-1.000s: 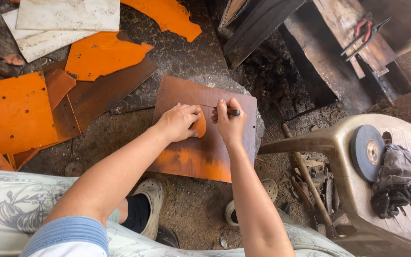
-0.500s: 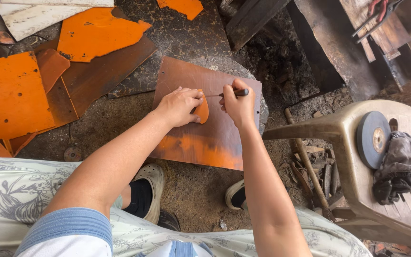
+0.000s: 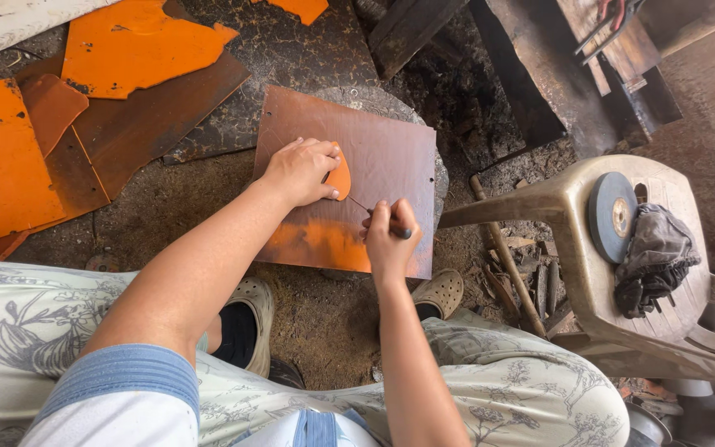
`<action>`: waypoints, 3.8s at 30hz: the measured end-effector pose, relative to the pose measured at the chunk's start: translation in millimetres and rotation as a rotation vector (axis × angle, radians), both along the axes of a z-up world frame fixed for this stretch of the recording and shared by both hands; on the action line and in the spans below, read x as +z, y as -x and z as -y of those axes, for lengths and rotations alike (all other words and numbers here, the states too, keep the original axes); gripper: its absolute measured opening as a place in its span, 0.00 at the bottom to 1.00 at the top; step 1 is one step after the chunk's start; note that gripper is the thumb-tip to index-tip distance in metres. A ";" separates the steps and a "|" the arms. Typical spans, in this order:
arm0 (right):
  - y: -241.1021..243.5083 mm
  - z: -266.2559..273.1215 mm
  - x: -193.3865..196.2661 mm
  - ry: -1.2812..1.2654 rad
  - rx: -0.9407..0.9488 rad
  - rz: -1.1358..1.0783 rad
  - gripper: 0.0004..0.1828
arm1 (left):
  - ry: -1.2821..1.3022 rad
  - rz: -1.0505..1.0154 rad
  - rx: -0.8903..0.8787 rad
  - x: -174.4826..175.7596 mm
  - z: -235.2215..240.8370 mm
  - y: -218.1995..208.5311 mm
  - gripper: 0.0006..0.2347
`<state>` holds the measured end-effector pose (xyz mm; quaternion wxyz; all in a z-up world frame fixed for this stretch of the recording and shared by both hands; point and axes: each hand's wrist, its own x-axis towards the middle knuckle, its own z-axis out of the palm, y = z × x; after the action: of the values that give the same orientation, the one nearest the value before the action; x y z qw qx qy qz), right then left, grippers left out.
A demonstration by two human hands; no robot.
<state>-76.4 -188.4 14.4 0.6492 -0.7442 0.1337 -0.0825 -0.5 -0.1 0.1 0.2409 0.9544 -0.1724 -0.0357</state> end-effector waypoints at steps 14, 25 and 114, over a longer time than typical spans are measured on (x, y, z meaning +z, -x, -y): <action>22.3 -11.0 -0.3 -0.031 0.099 0.124 0.16 | -0.126 -0.122 -0.011 15.6 6.0 -15.9 0.13; 7.2 -36.9 1.8 0.008 0.196 0.134 0.18 | -0.169 -0.130 0.001 18.3 13.8 -18.0 0.14; -174.4 -20.6 43.0 0.530 0.956 0.046 0.19 | -0.607 0.008 0.006 -10.6 112.5 21.9 0.14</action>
<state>98.1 -167.8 57.4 0.4075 -0.8581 -0.2591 0.1746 -22.4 -112.6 -10.4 -0.0561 0.9835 -0.1519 -0.0809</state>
